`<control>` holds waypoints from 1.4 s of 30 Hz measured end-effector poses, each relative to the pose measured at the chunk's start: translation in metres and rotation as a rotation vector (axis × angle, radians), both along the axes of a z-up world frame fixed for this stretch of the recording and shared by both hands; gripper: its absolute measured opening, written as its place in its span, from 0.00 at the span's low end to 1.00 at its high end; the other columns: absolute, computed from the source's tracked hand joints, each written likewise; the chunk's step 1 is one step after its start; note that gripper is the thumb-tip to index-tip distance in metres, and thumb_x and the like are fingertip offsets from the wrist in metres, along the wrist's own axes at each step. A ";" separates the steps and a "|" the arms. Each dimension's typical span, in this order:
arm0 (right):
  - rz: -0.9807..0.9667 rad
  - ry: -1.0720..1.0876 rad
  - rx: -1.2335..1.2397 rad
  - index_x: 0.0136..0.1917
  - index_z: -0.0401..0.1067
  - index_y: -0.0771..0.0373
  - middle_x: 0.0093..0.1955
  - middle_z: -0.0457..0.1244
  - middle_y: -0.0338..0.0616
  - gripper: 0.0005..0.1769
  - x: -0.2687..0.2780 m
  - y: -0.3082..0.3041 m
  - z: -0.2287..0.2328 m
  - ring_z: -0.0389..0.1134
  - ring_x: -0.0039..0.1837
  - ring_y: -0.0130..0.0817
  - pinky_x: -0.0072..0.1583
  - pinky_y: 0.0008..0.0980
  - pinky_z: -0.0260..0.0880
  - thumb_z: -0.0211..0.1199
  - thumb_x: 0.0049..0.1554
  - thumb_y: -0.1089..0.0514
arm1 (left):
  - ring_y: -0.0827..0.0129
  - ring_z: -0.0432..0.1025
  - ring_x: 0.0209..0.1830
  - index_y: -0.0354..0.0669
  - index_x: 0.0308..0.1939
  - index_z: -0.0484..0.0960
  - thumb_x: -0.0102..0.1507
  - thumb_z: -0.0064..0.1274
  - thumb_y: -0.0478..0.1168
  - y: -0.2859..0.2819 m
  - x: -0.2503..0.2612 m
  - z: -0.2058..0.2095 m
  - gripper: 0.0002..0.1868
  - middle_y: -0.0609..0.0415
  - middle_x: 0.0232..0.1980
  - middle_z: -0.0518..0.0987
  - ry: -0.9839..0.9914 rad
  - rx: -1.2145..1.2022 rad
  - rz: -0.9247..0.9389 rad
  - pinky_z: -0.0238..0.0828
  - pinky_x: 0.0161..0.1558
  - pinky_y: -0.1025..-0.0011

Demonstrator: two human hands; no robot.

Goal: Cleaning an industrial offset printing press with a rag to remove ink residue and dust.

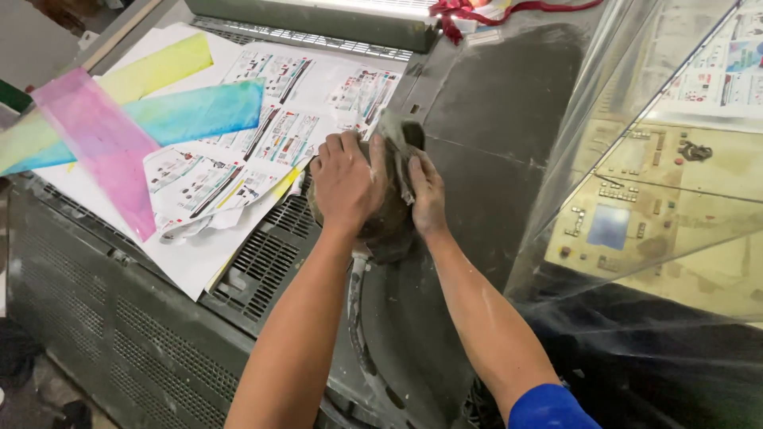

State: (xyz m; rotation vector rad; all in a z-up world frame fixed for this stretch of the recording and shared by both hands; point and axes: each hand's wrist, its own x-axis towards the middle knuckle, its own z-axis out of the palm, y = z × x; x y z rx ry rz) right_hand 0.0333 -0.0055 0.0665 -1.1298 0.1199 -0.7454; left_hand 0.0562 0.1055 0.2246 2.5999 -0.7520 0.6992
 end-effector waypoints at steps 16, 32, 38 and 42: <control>-0.536 0.100 -0.831 0.85 0.36 0.66 0.88 0.37 0.60 0.32 -0.056 0.064 -0.039 0.38 0.88 0.56 0.85 0.47 0.42 0.43 0.75 0.54 | 0.46 0.71 0.56 0.38 0.60 0.79 0.73 0.36 0.56 -0.003 0.002 -0.006 0.28 0.38 0.54 0.78 -0.013 -0.017 -0.025 0.63 0.57 0.50; 0.341 0.223 -0.266 0.66 0.74 0.71 0.65 0.68 0.57 0.29 -0.012 -0.028 0.106 0.69 0.66 0.44 0.68 0.35 0.64 0.45 0.69 0.45 | 0.43 0.71 0.55 0.37 0.68 0.72 0.74 0.31 0.53 -0.005 -0.003 -0.002 0.28 0.38 0.56 0.78 0.116 -0.407 0.046 0.65 0.58 0.50; -0.008 -0.191 -1.023 0.69 0.70 0.72 0.72 0.64 0.59 0.24 -0.026 -0.023 0.106 0.58 0.78 0.52 0.77 0.42 0.52 0.41 0.72 0.55 | 0.40 0.70 0.58 0.33 0.77 0.55 0.71 0.42 0.53 -0.005 -0.019 0.016 0.37 0.34 0.62 0.70 0.054 -0.553 0.020 0.65 0.58 0.53; 0.091 0.091 -1.144 0.71 0.68 0.68 0.73 0.62 0.56 0.21 -0.013 -0.034 0.122 0.59 0.76 0.49 0.74 0.41 0.58 0.49 0.67 0.59 | 0.42 0.65 0.67 0.39 0.79 0.54 0.65 0.49 0.43 -0.007 -0.018 -0.007 0.39 0.37 0.70 0.65 -0.004 -0.581 -0.026 0.61 0.67 0.51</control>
